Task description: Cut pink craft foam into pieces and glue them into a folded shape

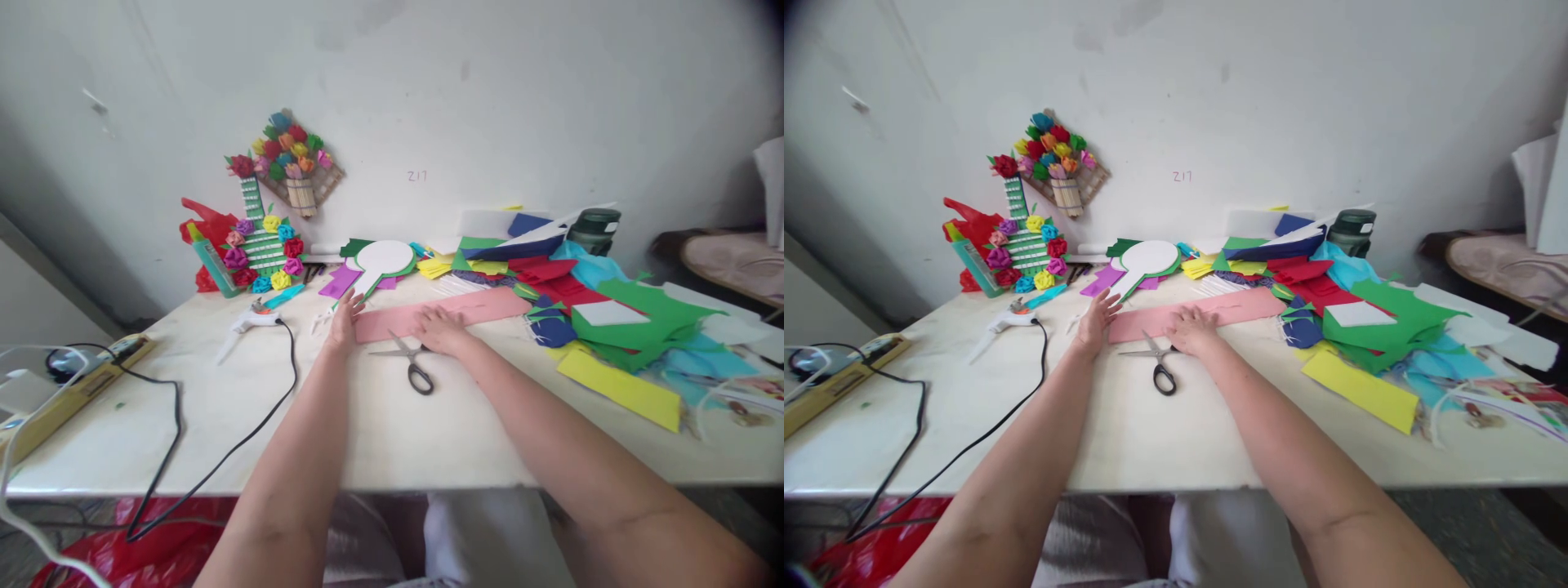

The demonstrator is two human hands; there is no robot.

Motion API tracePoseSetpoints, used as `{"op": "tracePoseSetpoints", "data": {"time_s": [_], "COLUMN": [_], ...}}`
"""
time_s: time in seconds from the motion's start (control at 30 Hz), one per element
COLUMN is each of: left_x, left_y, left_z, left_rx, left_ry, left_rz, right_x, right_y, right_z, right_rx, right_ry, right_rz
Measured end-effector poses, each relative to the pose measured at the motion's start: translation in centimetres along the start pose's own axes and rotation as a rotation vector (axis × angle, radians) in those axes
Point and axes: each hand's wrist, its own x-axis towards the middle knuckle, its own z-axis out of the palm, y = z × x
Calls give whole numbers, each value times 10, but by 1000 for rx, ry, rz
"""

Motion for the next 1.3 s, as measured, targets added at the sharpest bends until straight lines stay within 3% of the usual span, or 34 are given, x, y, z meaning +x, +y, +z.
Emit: {"op": "tracePoseSetpoints", "data": {"time_s": [0.17, 0.37, 0.77, 1.17, 1.3], "left_x": [3, 9, 8, 19, 9], "left_y": [-5, -11, -10, -24, -15], "left_z": [-2, -4, -1, -6, -2], "left_rx": [51, 154, 160, 267, 461], "left_ry": [-24, -22, 4, -33, -28], "left_rz": [66, -4, -27, -8, 99], "right_x": [-2, 6, 21, 26, 26], "right_y": [2, 17, 35, 42, 43], "right_z": [-6, -12, -7, -5, -4], "right_rx": [-34, -120, -88, 40, 66], "right_ry": [189, 380, 417, 381, 372], "right_rz": [49, 27, 28, 90, 96]}}
